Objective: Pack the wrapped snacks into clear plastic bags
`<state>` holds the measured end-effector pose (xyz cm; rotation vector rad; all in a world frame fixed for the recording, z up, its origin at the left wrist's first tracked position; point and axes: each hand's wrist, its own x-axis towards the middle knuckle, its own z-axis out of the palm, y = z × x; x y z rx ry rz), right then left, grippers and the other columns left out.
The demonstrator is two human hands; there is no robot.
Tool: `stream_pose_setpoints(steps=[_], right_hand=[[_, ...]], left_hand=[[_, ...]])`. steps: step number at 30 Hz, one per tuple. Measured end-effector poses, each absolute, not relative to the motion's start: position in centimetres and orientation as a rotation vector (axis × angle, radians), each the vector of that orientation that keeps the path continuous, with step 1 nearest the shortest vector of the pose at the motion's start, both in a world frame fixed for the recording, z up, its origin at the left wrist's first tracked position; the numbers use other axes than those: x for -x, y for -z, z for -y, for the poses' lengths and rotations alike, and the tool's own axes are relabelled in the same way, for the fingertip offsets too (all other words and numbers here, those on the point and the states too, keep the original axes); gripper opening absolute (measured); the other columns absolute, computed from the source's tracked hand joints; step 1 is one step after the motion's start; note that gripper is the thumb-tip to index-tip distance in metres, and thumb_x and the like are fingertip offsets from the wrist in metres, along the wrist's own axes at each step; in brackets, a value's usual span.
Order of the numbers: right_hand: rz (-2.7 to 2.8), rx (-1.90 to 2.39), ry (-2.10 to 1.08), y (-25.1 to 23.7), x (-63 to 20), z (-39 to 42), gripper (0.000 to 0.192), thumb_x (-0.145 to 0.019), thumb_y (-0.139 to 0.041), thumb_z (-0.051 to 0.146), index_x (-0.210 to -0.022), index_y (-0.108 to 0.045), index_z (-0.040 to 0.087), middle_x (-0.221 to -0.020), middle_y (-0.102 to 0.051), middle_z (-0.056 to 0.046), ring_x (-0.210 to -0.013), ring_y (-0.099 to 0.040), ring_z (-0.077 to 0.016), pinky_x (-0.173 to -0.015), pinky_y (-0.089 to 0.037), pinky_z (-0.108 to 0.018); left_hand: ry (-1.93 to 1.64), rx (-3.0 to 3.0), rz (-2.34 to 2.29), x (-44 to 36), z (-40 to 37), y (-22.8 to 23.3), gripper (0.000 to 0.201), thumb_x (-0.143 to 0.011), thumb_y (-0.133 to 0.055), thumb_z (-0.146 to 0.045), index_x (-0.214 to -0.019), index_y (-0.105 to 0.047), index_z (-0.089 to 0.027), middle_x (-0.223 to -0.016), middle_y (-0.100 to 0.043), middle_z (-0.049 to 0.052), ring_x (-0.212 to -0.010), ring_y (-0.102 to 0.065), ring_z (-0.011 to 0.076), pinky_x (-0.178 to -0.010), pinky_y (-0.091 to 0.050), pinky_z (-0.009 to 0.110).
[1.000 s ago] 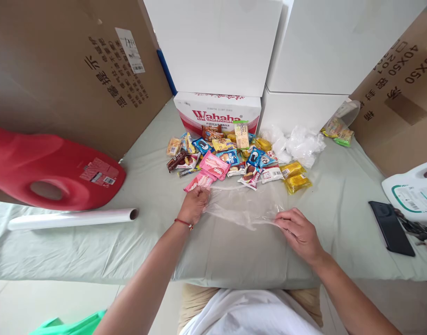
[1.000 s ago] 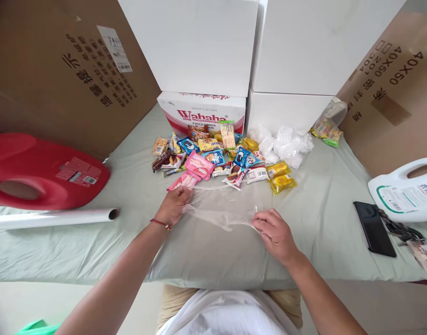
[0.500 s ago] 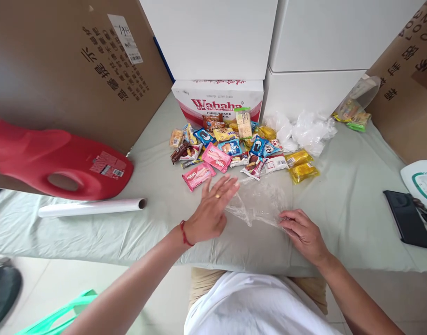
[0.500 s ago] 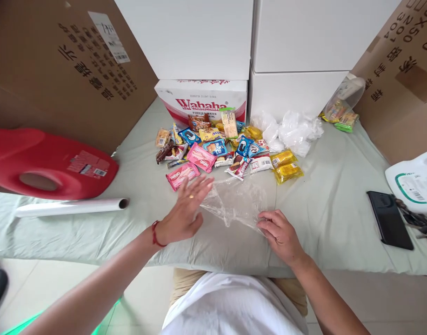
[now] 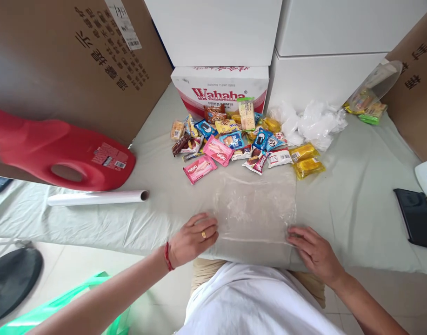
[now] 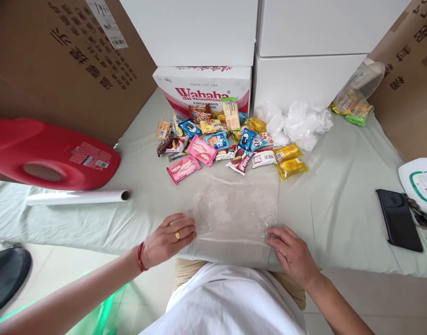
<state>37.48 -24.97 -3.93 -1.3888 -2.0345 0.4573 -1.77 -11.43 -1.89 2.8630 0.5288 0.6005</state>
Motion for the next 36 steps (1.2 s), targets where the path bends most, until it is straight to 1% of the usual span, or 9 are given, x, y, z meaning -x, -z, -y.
stream_pose_setpoints(steps=[3, 6, 9, 13, 16, 20, 26, 32, 36], right_hand=[[2.14, 1.325, -0.707, 1.8, -39.3, 25.7, 0.041, -0.093, -0.047, 0.006, -0.118, -0.071, 0.028, -0.129, -0.07, -0.009, -0.105, -0.073, -0.0216, -0.083, -0.064, -0.033], [2.091, 1.274, -0.896, -2.3, -40.5, 23.6, 0.04, -0.096, -0.045, 0.01, -0.118, -0.071, 0.031, -0.118, -0.074, -0.008, -0.098, -0.075, -0.0205, -0.078, -0.063, -0.03], [2.166, 1.175, -0.868, -4.9, -38.1, 19.3, 0.034, -0.099, -0.049, 0.016, -0.123, -0.07, 0.03, -0.113, -0.074, -0.01, -0.098, -0.072, -0.0229, -0.082, -0.061, -0.035], [2.449, 0.823, -0.741, -2.1, -31.2, 13.8, 0.031, -0.103, -0.05, 0.023, -0.128, -0.068, 0.019, -0.129, -0.07, -0.013, -0.121, -0.063, -0.024, -0.104, -0.055, -0.044], [2.522, 0.9, -0.584, 2.0, -28.4, 10.8, 0.039, -0.106, -0.049, 0.031, -0.139, -0.061, 0.015, -0.148, -0.058, -0.017, -0.14, -0.05, -0.0263, -0.116, -0.046, -0.051], [2.454, 1.201, -0.41, 5.0, -29.2, 6.5, 0.044, -0.107, -0.042, 0.032, -0.142, -0.059, 0.01, -0.151, -0.054, -0.019, -0.145, -0.046, -0.029, -0.123, -0.036, -0.055], [2.453, 1.209, -0.443, 4.5, -31.4, 1.9, 0.04, -0.105, -0.045, 0.031, -0.131, -0.067, 0.01, -0.145, -0.059, -0.02, -0.138, -0.054, -0.0312, -0.118, -0.043, -0.055], [2.305, 1.221, -0.461, 1.2, -26.7, 7.6, 0.032, -0.104, -0.044, 0.023, -0.12, -0.071, 0.016, -0.131, -0.069, -0.014, -0.126, -0.06, -0.0266, -0.11, -0.05, -0.049], [2.487, 1.053, -0.576, 2.1, -21.2, 12.9, 0.042, -0.104, -0.051, 0.037, -0.137, -0.062, 0.013, -0.147, -0.058, -0.016, -0.142, -0.046, -0.0291, -0.122, -0.038, -0.05]], left_hand=[[-0.597, -2.901, -0.596, 2.2, 14.0, 2.2, 0.027, -0.092, -0.054, -0.004, -0.106, -0.07, -0.021, -0.098, -0.077, 0.004, -0.109, -0.069, 0.018, -0.112, -0.042, 0.038], [-0.604, -2.791, -0.753, 1.9, 16.0, 2.1, 0.026, -0.089, -0.051, -0.008, -0.103, -0.07, -0.019, -0.097, -0.076, 0.006, -0.11, -0.067, 0.0225, -0.112, -0.039, 0.047], [-0.664, -2.663, -0.961, 1.0, 17.2, 2.2, 0.014, -0.092, -0.057, -0.02, -0.08, -0.066, -0.021, -0.089, -0.074, 0.005, -0.11, -0.066, 0.0264, -0.112, -0.035, 0.053], [-0.703, -2.566, -1.377, -0.8, 17.8, 3.3, 0.031, -0.093, -0.064, -0.027, -0.064, -0.058, -0.02, -0.09, -0.07, 0.006, -0.107, -0.062, 0.0279, -0.101, -0.041, 0.05], [-0.694, -2.478, -1.595, -1.5, 18.3, 4.4, 0.03, -0.094, -0.063, -0.026, -0.066, -0.059, -0.019, -0.094, -0.067, 0.008, -0.102, -0.061, 0.0264, -0.087, -0.044, 0.043], [-0.774, -2.416, -1.678, -1.6, 19.0, 5.2, 0.026, -0.094, -0.063, -0.023, -0.069, -0.059, -0.02, -0.094, -0.065, 0.007, -0.098, -0.06, 0.0241, -0.082, -0.044, 0.04], [-0.935, -2.275, -1.672, -1.1, 20.2, 4.9, 0.03, -0.091, -0.066, -0.019, -0.065, -0.052, -0.02, -0.097, -0.062, 0.008, -0.107, -0.06, 0.0258, -0.087, -0.05, 0.042], [-1.046, -2.202, -1.838, -0.1, 21.6, 1.9, 0.016, -0.091, -0.063, -0.016, -0.078, -0.056, -0.022, -0.107, -0.06, 0.011, -0.119, -0.058, 0.0323, -0.096, -0.048, 0.053], [-1.143, -2.097, -1.65, -2.1, 19.2, -0.6, 0.01, -0.098, -0.052, -0.017, -0.094, -0.058, -0.024, -0.109, -0.064, 0.009, -0.108, -0.064, 0.0243, -0.09, -0.055, 0.043]])
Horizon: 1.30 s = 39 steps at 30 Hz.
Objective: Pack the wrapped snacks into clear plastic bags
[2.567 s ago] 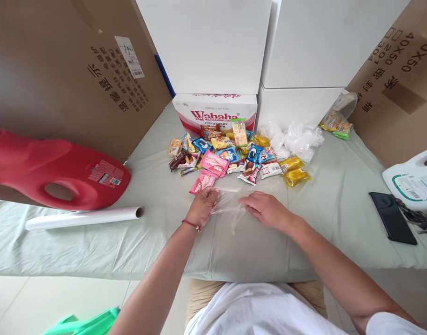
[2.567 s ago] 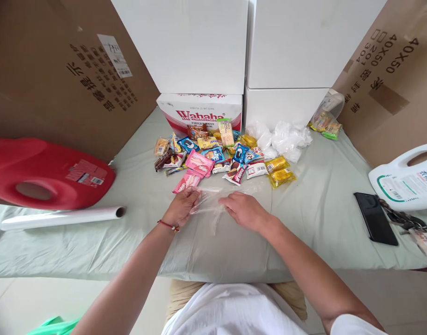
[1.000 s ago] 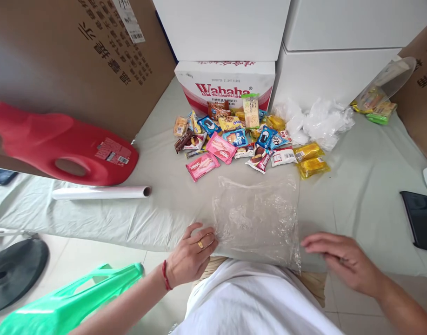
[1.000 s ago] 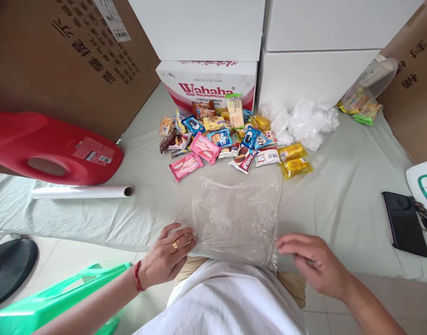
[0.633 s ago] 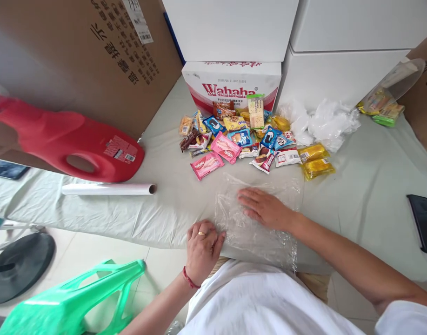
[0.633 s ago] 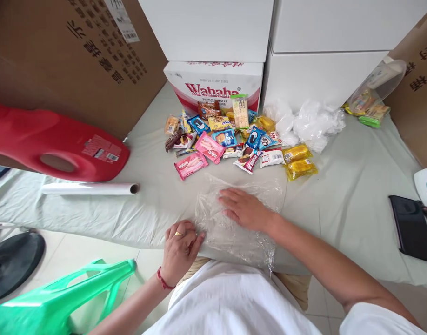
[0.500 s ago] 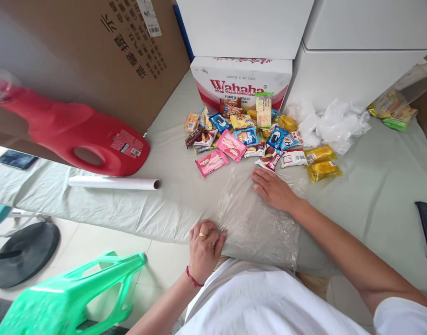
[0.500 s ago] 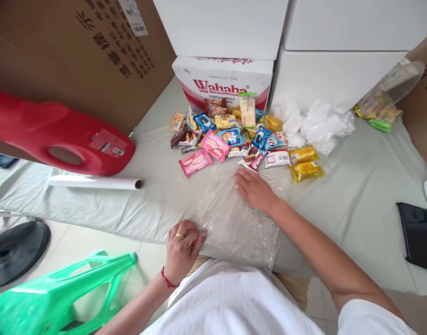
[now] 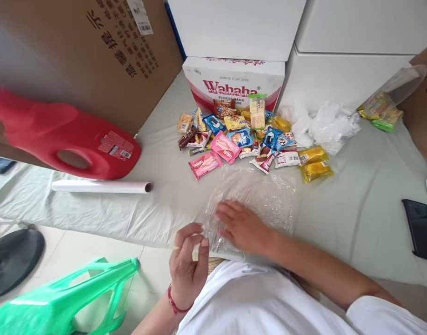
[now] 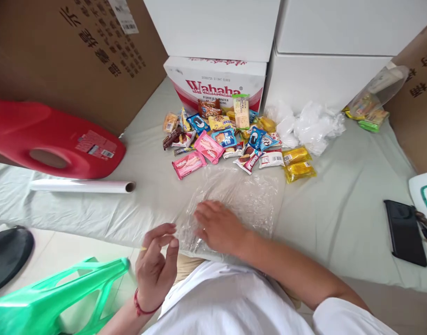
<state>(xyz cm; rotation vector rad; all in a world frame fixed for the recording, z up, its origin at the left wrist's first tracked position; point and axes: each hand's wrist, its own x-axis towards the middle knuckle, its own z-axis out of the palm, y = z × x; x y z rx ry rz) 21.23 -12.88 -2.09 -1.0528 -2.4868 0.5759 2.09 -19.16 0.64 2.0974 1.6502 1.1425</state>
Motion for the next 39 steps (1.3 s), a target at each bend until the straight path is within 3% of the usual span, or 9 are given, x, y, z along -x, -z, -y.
stream_pose_setpoints(steps=[4, 7, 11, 14, 19, 24, 30, 34, 39], right_hand=[[2.519, 0.92, -0.72, 4.5, -18.9, 14.8, 0.039, -0.101, -0.056, 0.033, -0.133, -0.064, 0.011, -0.137, -0.065, -0.015, -0.14, -0.048, -0.029, -0.122, -0.036, -0.047], [2.547, 0.824, -0.861, 4.1, -20.1, 15.0, 0.035, -0.101, -0.058, 0.034, -0.125, -0.068, 0.011, -0.128, -0.07, -0.015, -0.131, -0.055, -0.026, -0.116, -0.043, -0.042], [2.396, 0.828, -1.058, 1.3, -25.4, 14.0, 0.026, -0.103, -0.054, 0.028, -0.12, -0.07, 0.017, -0.117, -0.075, -0.009, -0.115, -0.065, -0.0198, -0.106, -0.049, -0.037], [2.008, 1.233, -1.047, -0.7, -31.0, 10.9, 0.027, -0.103, -0.052, 0.033, -0.117, -0.072, 0.02, -0.103, -0.078, -0.005, -0.094, -0.071, -0.0179, -0.087, -0.055, -0.031], [1.668, 1.787, -0.556, -2.7, -38.2, 1.3, 0.025, -0.093, -0.057, 0.032, -0.102, -0.075, 0.017, -0.083, -0.077, -0.004, -0.075, -0.068, -0.0195, -0.074, -0.051, -0.03], [1.846, 1.982, -0.175, -3.9, -36.6, -8.3, 0.029, -0.094, -0.052, 0.033, -0.095, -0.076, 0.018, -0.093, -0.077, -0.009, -0.088, -0.067, -0.0241, -0.08, -0.049, -0.032], [1.658, 2.165, -0.313, -2.6, -31.1, -15.9, 0.033, -0.085, -0.07, 0.04, -0.106, -0.075, 0.014, -0.108, -0.075, -0.017, -0.1, -0.069, -0.0305, -0.084, -0.05, -0.036], [1.477, 2.004, -0.522, -2.7, -30.5, -15.6, 0.03, -0.085, -0.067, 0.032, -0.106, -0.076, 0.013, -0.1, -0.077, -0.011, -0.086, -0.07, -0.0229, -0.076, -0.051, -0.03], [1.79, 1.563, -0.434, -4.2, -31.6, -5.6, 0.032, -0.093, -0.06, 0.04, -0.109, -0.076, 0.017, -0.094, -0.072, -0.005, -0.084, -0.065, -0.0209, -0.073, -0.05, -0.03]], left_hand=[[-0.925, -2.094, -1.455, -5.1, 13.3, 0.3, 0.029, -0.104, -0.04, -0.027, -0.115, -0.066, -0.022, -0.123, -0.071, 0.011, -0.123, -0.063, 0.024, -0.104, -0.052, 0.042], [-0.693, -2.2, -1.553, -5.6, 9.9, 2.9, 0.041, -0.105, -0.035, -0.032, -0.127, -0.067, -0.018, -0.138, -0.066, 0.015, -0.134, -0.058, 0.0303, -0.114, -0.043, 0.053], [-0.518, -2.373, -1.583, -4.5, 9.5, 5.2, 0.048, -0.105, -0.038, -0.034, -0.148, -0.053, -0.021, -0.155, -0.052, 0.014, -0.146, -0.046, 0.0324, -0.123, -0.024, 0.059], [-0.463, -2.455, -1.59, -4.1, 10.5, 5.4, 0.055, -0.104, -0.041, -0.038, -0.157, -0.042, -0.022, -0.16, -0.044, 0.015, -0.148, -0.043, 0.0338, -0.124, -0.012, 0.063], [-0.383, -2.515, -1.576, -4.1, 10.1, 5.3, 0.059, -0.104, -0.041, -0.045, -0.157, -0.041, -0.021, -0.163, -0.039, 0.015, -0.149, -0.041, 0.035, -0.124, -0.006, 0.067], [-0.246, -2.553, -1.599, -3.8, 9.5, 5.2, 0.059, -0.104, -0.037, -0.046, -0.158, -0.04, -0.022, -0.166, -0.033, 0.013, -0.152, -0.036, 0.0333, -0.124, -0.01, 0.067], [-0.18, -2.592, -1.627, -3.8, 9.8, 4.8, 0.058, -0.105, -0.035, -0.047, -0.159, -0.039, -0.024, -0.166, -0.033, 0.011, -0.153, -0.035, 0.0321, -0.125, -0.014, 0.065], [-0.216, -2.562, -1.635, -3.8, 9.9, 4.8, 0.059, -0.105, -0.033, -0.05, -0.158, -0.039, -0.025, -0.166, -0.033, 0.009, -0.153, -0.034, 0.0298, -0.126, -0.014, 0.063], [-0.273, -2.525, -1.593, -3.8, 9.8, 5.1, 0.059, -0.105, -0.031, -0.049, -0.159, -0.038, -0.024, -0.168, -0.031, 0.008, -0.155, -0.031, 0.0281, -0.127, -0.007, 0.064]])
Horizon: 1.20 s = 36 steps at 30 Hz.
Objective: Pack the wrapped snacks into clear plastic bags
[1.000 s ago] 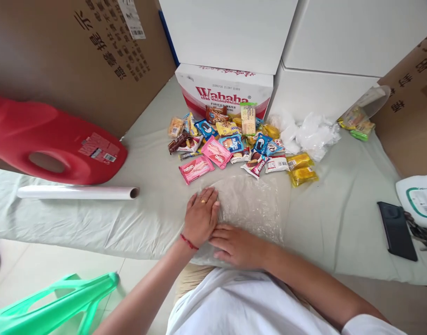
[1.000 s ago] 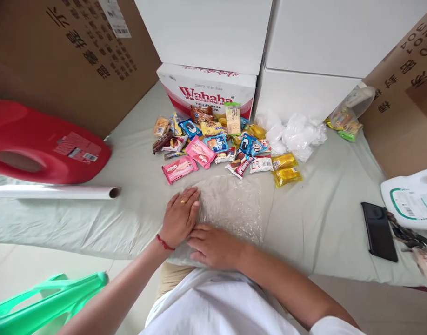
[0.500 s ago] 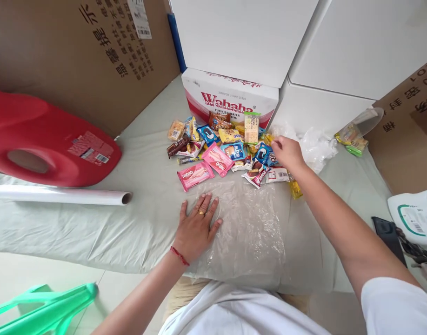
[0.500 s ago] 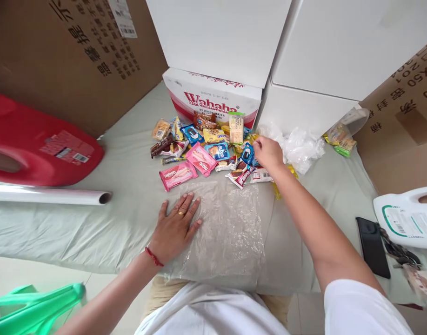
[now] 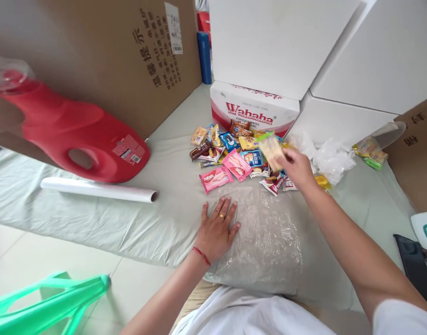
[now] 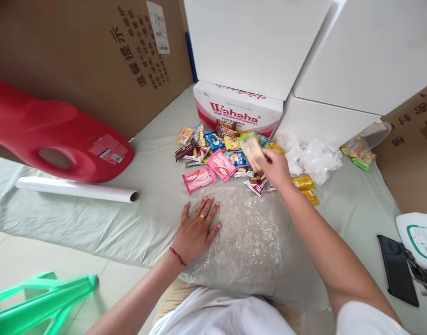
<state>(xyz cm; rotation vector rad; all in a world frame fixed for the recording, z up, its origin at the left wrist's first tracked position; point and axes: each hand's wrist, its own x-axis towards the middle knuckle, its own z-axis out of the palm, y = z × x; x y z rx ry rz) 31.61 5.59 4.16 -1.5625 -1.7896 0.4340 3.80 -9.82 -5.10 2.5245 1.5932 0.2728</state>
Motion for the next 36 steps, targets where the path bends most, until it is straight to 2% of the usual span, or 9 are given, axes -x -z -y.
stream_pose_setpoints(steps=[3, 6, 10, 16, 18, 24, 30, 33, 36], right_hand=[[2.183, 1.352, -0.473, -3.6, -31.2, 2.3, 0.032, -0.099, -0.058, 0.04, -0.12, -0.074, 0.021, -0.099, -0.067, -0.007, -0.087, -0.063, -0.021, -0.075, -0.051, -0.032], [2.447, 1.285, -0.347, -1.6, -30.0, 8.1, 0.034, -0.103, -0.051, 0.031, -0.129, -0.069, 0.021, -0.104, -0.067, -0.011, -0.092, -0.06, -0.0237, -0.08, -0.051, -0.036], [2.692, 1.258, -0.398, 0.4, -29.6, 10.9, 0.046, -0.1, -0.058, 0.044, -0.141, -0.061, 0.023, -0.129, -0.063, -0.015, -0.105, -0.056, -0.0294, -0.09, -0.05, -0.046], [2.473, 1.323, -0.53, 0.3, -30.2, 10.5, 0.052, -0.098, -0.06, 0.047, -0.144, -0.056, 0.022, -0.135, -0.059, -0.014, -0.116, -0.051, -0.0292, -0.101, -0.046, -0.047], [2.522, 1.337, -0.524, 0.5, -29.8, 10.3, 0.055, -0.096, -0.064, 0.048, -0.145, -0.056, 0.023, -0.137, -0.059, -0.014, -0.118, -0.049, -0.0314, -0.101, -0.046, -0.05], [2.559, 1.323, -0.508, 1.5, -29.1, 10.5, 0.044, -0.097, -0.065, 0.037, -0.138, -0.061, 0.023, -0.133, -0.062, -0.013, -0.115, -0.05, -0.0305, -0.098, -0.046, -0.05], [2.598, 1.343, -0.578, 0.6, -29.6, 10.5, 0.045, -0.097, -0.064, 0.041, -0.138, -0.063, 0.023, -0.131, -0.063, -0.014, -0.115, -0.054, -0.0296, -0.097, -0.049, -0.048], [2.585, 1.325, -0.692, -1.4, -29.6, 7.9, 0.039, -0.1, -0.057, 0.045, -0.131, -0.068, 0.023, -0.125, -0.069, -0.012, -0.112, -0.06, -0.0273, -0.098, -0.049, -0.045], [2.517, 1.409, -0.53, -3.8, -28.4, 1.9, 0.036, -0.103, -0.048, 0.039, -0.122, -0.073, 0.021, -0.111, -0.075, -0.012, -0.102, -0.065, -0.0285, -0.094, -0.049, -0.045]], left_hand=[[-0.282, -2.506, -1.585, -3.8, 9.8, 5.0, 0.059, -0.105, -0.031, -0.049, -0.159, -0.038, -0.024, -0.168, -0.03, 0.008, -0.155, -0.03, 0.0277, -0.127, -0.007, 0.065], [-0.278, -2.505, -1.581, -3.8, 9.8, 4.7, 0.059, -0.105, -0.032, -0.048, -0.158, -0.039, -0.024, -0.168, -0.029, 0.008, -0.156, -0.029, 0.0288, -0.126, -0.007, 0.067], [-0.252, -2.52, -1.554, -3.7, 9.8, 4.6, 0.059, -0.103, -0.036, -0.038, -0.16, -0.036, -0.022, -0.169, -0.026, 0.01, -0.156, -0.028, 0.0305, -0.125, -0.007, 0.069], [-0.231, -2.522, -1.545, -3.7, 9.8, 4.7, 0.056, -0.105, -0.027, -0.031, -0.159, -0.037, -0.02, -0.168, -0.03, 0.011, -0.156, -0.029, 0.0282, -0.125, -0.005, 0.069], [-0.23, -2.519, -1.553, -3.7, 9.8, 4.7, 0.055, -0.105, -0.028, -0.032, -0.159, -0.038, -0.021, -0.168, -0.029, 0.011, -0.156, -0.029, 0.0287, -0.125, -0.005, 0.069], [-0.251, -2.481, -1.557, -3.6, 9.8, 4.5, 0.054, -0.107, -0.024, -0.033, -0.159, -0.036, -0.024, -0.167, -0.032, 0.009, -0.155, -0.031, 0.0271, -0.126, -0.004, 0.067], [-0.314, -2.454, -1.555, -3.4, 9.9, 4.4, 0.053, -0.108, -0.026, -0.037, -0.158, -0.039, -0.025, -0.166, -0.035, 0.008, -0.154, -0.034, 0.026, -0.127, -0.004, 0.065], [-0.329, -2.462, -1.567, -3.5, 9.9, 4.5, 0.053, -0.107, -0.031, -0.04, -0.157, -0.041, -0.027, -0.166, -0.036, 0.008, -0.153, -0.035, 0.0279, -0.127, -0.006, 0.065], [-0.325, -2.48, -1.573, -3.5, 9.9, 4.6, 0.053, -0.106, -0.034, -0.041, -0.157, -0.041, -0.028, -0.165, -0.037, 0.009, -0.153, -0.035, 0.0299, -0.127, -0.009, 0.065]])
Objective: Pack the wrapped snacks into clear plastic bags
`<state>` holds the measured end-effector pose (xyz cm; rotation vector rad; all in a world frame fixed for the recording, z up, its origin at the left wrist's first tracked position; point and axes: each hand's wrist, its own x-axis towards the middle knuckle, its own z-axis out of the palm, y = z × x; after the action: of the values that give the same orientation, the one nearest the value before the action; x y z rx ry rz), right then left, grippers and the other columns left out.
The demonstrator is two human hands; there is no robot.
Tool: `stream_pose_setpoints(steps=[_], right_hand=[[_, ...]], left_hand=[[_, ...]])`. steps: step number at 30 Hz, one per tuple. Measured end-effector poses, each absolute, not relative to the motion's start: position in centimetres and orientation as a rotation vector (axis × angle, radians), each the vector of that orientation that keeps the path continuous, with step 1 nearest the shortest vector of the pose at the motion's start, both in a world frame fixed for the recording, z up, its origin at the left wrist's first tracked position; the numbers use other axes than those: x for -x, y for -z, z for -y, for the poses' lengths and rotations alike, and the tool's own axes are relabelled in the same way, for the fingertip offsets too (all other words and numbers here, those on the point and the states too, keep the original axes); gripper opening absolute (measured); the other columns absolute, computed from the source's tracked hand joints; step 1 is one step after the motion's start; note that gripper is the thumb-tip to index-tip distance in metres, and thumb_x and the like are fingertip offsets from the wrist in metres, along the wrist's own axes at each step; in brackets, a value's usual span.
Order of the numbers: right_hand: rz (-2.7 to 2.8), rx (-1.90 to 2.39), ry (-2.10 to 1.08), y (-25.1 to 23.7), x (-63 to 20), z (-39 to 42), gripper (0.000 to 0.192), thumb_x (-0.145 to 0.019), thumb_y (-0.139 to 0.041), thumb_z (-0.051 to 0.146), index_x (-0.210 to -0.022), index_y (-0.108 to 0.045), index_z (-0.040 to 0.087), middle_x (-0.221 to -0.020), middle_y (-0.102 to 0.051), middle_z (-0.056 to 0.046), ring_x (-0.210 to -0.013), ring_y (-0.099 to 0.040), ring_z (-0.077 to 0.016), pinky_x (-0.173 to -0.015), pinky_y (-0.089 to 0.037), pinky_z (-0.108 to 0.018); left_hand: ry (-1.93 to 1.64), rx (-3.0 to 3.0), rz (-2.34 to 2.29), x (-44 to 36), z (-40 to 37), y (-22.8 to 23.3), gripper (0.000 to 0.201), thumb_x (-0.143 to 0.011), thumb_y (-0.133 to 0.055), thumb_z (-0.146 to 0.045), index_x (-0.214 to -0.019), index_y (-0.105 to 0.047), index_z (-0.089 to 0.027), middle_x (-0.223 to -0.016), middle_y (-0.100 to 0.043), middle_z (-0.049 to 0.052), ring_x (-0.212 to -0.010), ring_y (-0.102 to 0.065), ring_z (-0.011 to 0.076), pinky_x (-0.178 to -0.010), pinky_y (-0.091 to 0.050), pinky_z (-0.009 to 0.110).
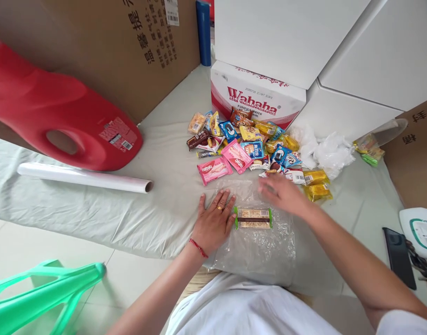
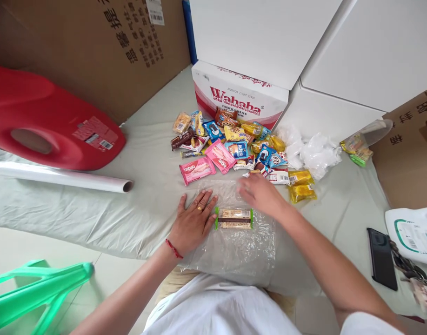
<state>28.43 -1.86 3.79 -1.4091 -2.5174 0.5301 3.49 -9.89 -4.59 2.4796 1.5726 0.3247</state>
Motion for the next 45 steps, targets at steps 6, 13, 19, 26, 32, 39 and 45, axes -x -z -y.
stream_pose_setpoints(steps=[6, 13, 19, 26, 32, 39, 45], right_hand=[[2.835, 1.226, -0.174, -5.8, -22.8, -15.1, 0.041, -0.095, -0.043, 0.012, -0.125, -0.071, 0.016, -0.124, -0.071, -0.012, -0.118, -0.059, -0.0281, -0.101, -0.042, -0.04], [2.979, 1.61, 0.073, -3.6, -19.2, -25.0, 0.026, -0.086, -0.068, 0.027, -0.104, -0.076, 0.011, -0.104, -0.075, -0.014, -0.1, -0.067, -0.0294, -0.087, -0.048, -0.039], [2.96, 1.597, 0.107, -2.2, -17.5, -26.2, 0.046, -0.075, -0.082, 0.04, -0.108, -0.075, 0.009, -0.102, -0.074, -0.016, -0.102, -0.066, -0.0321, -0.091, -0.05, -0.047], [2.966, 1.748, 0.179, -3.6, -16.3, -22.2, 0.038, -0.091, -0.054, 0.011, -0.126, -0.07, 0.009, -0.13, -0.066, -0.023, -0.118, -0.063, -0.0386, -0.094, -0.048, -0.053], [2.786, 1.719, 0.204, -5.0, -18.0, -19.3, 0.04, -0.09, -0.054, 0.022, -0.123, -0.07, 0.005, -0.13, -0.063, -0.026, -0.111, -0.064, -0.0397, -0.09, -0.049, -0.048], [2.224, 1.504, -0.24, -8.5, -25.4, -13.1, 0.045, -0.102, -0.048, 0.048, -0.129, -0.069, 0.019, -0.112, -0.074, -0.009, -0.104, -0.066, -0.03, -0.094, -0.049, -0.047], [2.168, 1.397, -1.177, -7.4, -29.9, -1.0, 0.044, -0.091, -0.063, 0.062, -0.112, -0.079, 0.027, -0.105, -0.078, -0.004, -0.095, -0.072, -0.0248, -0.082, -0.058, -0.039]], left_hand=[[-0.288, -2.475, -1.566, -3.3, 9.9, 4.5, 0.053, -0.107, -0.031, -0.04, -0.157, -0.041, -0.027, -0.166, -0.035, 0.007, -0.154, -0.032, 0.0265, -0.128, -0.006, 0.063], [-0.319, -2.421, -1.554, -3.2, 9.7, 4.2, 0.053, -0.107, -0.033, -0.044, -0.156, -0.043, -0.027, -0.165, -0.038, 0.006, -0.154, -0.033, 0.0254, -0.129, -0.005, 0.061], [-0.331, -2.408, -1.54, -3.0, 9.7, 4.0, 0.051, -0.106, -0.035, -0.043, -0.154, -0.046, -0.026, -0.165, -0.038, 0.006, -0.154, -0.033, 0.0256, -0.129, -0.008, 0.061], [-0.344, -2.402, -1.542, -3.0, 9.7, 4.1, 0.051, -0.106, -0.037, -0.042, -0.153, -0.048, -0.026, -0.163, -0.042, 0.008, -0.153, -0.036, 0.0285, -0.128, -0.01, 0.062], [-0.326, -2.437, -1.528, -3.0, 9.8, 4.1, 0.052, -0.106, -0.034, -0.043, -0.154, -0.045, -0.026, -0.164, -0.039, 0.006, -0.154, -0.034, 0.026, -0.129, -0.013, 0.061], [-0.312, -2.444, -1.539, -3.2, 9.9, 4.2, 0.052, -0.107, -0.03, -0.036, -0.157, -0.042, -0.027, -0.165, -0.038, 0.006, -0.154, -0.034, 0.0259, -0.129, -0.011, 0.061], [-0.342, -2.432, -1.552, -3.3, 9.9, 4.7, 0.053, -0.107, -0.026, -0.031, -0.159, -0.037, -0.025, -0.165, -0.037, 0.007, -0.155, -0.033, 0.0248, -0.129, -0.007, 0.06]])
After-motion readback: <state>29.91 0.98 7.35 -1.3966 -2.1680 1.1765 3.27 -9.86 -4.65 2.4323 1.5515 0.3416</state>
